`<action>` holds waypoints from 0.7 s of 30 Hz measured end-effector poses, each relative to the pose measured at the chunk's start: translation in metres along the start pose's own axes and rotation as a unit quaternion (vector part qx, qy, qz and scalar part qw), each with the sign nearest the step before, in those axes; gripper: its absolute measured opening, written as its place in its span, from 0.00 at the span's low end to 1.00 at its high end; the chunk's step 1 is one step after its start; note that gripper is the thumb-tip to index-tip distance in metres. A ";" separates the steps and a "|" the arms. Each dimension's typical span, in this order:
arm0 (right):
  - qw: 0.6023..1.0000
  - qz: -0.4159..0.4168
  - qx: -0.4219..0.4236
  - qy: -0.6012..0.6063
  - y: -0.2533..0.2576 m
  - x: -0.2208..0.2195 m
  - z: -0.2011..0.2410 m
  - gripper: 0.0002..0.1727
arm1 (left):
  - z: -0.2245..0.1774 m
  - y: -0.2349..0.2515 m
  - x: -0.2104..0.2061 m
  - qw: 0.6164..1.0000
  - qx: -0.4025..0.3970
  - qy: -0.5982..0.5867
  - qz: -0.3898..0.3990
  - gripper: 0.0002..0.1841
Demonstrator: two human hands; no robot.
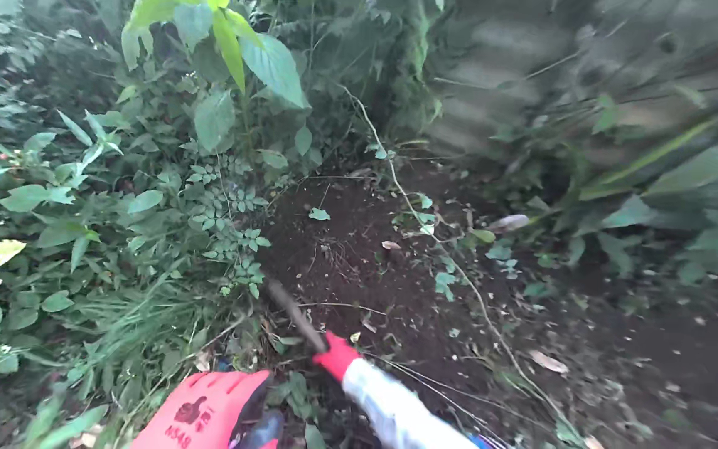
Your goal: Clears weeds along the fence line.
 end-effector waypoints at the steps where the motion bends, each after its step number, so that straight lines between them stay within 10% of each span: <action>1: 0.999 -0.032 0.010 0.029 0.002 0.039 0.017 0.43 | -0.003 -0.003 0.001 1.000 -0.014 -0.002 -0.006 0.35; 5: 0.934 -0.151 0.045 0.321 0.052 0.067 0.094 0.32 | 0.015 -0.014 0.001 0.984 -0.038 -0.056 -0.163 0.34; 10: 0.993 0.106 0.053 0.017 -0.007 -0.126 0.046 0.42 | 0.083 0.000 0.017 0.903 0.149 -0.136 -0.379 0.36; 16: 0.983 0.027 0.018 -0.178 -0.036 0.016 0.043 0.46 | 0.141 0.121 -0.021 0.953 0.257 0.005 -0.159 0.47; 19: 0.990 -0.098 0.047 0.092 -0.012 0.067 0.071 0.38 | 0.190 0.152 -0.087 0.938 0.327 -0.011 -0.114 0.57; 21: 0.927 -0.158 0.049 0.337 0.010 0.049 0.092 0.29 | 0.203 0.143 -0.119 0.914 0.382 -0.052 -0.127 0.47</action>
Point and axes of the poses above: each hand's wrist, its own y-axis towards the middle knuckle, its own x-axis out of the back of the hand, z = x × y, the point moved 1 cm from there along y, towards the middle knuckle, and after that the axes turned 4 degrees about -x, right-handed, at the moved point
